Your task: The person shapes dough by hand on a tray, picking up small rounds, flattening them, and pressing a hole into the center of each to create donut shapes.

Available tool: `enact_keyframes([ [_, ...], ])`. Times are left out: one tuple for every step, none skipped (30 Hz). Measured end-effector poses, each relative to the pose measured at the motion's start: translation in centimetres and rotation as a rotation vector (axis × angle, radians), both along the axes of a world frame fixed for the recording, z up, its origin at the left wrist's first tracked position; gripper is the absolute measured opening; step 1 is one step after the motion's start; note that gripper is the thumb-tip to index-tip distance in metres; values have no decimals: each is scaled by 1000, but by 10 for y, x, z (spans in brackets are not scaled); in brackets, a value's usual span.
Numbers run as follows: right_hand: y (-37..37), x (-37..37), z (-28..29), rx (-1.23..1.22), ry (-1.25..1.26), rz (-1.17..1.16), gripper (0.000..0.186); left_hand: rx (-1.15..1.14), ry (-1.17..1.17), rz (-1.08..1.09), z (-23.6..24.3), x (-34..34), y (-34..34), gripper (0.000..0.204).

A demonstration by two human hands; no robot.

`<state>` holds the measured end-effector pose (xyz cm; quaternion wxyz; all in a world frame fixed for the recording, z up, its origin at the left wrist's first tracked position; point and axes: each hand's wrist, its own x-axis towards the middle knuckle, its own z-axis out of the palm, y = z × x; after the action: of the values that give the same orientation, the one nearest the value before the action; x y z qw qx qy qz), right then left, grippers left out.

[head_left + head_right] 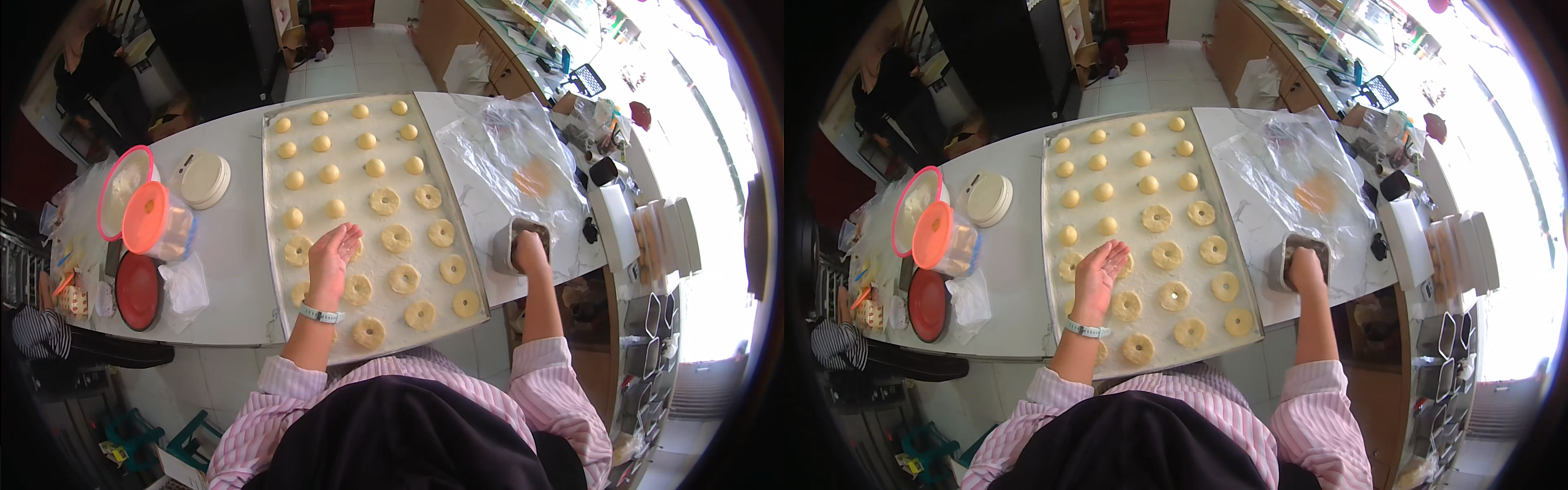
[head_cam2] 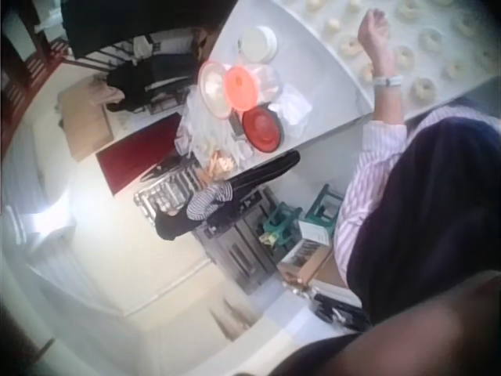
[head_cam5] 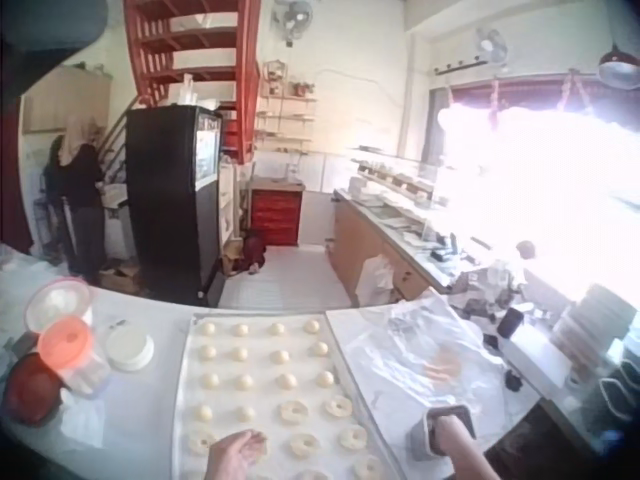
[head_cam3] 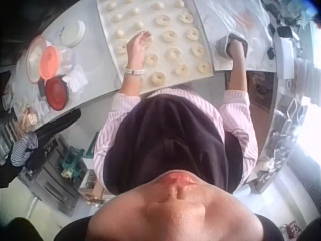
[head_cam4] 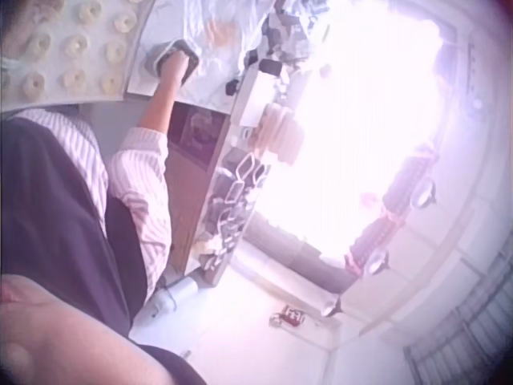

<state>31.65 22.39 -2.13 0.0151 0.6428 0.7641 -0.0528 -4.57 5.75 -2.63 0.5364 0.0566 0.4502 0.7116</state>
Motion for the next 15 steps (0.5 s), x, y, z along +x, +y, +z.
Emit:
enact_keyframes([
  [-2, 3, -6, 17, -12, -15, 14, -2, -17, -26, 0, 5, 3, 21],
  [-4, -1, 1, -42, 70, -10, 14, -3, -27, -26, -1, 4, 2, 21],
  [-10, -6, 14, -29, 79, 20, 14, -4, -35, -26, -3, 3, 0, 21],
  [-18, -14, 31, -14, 90, 56, 14, -4, -41, -22, -5, 1, -2, 21],
  [-27, -23, 51, 2, 97, 86, 15, 15, -102, -51, -10, 1, -3, 25],
  [-38, -42, 73, -9, 161, 81, 18, 33, -160, -72, -18, 0, -5, 29],
  [-48, -61, 84, 35, 263, 195, 20, 50, -219, -100, -22, 1, -6, 33],
  [-59, -84, 92, 79, 363, 306, 22, 57, -344, -147, -17, 6, -6, 41],
  [-76, -114, 100, -30, 440, 293, 30, 69, -470, -195, -7, 12, -5, 49],
  [-90, -142, 96, -164, 503, 381, 37, 87, -594, -245, 0, 14, -4, 58],
  [-104, -171, 93, -311, 567, 459, 46, 217, -660, -273, 0, 10, -5, 64],
  [-109, -195, 66, -207, 507, 707, 50, 347, -720, -300, -3, 8, -9, 70],
  [-110, -214, 32, -100, 442, 955, 55, 477, -774, -321, -8, 2, -14, 76],
  [-109, -236, 22, -69, 395, 959, 58, 687, -765, -328, -20, -13, -22, 81],
  [-100, -252, 14, -39, 343, 940, 61, 584, -705, -218, -14, -21, -28, 82],
])
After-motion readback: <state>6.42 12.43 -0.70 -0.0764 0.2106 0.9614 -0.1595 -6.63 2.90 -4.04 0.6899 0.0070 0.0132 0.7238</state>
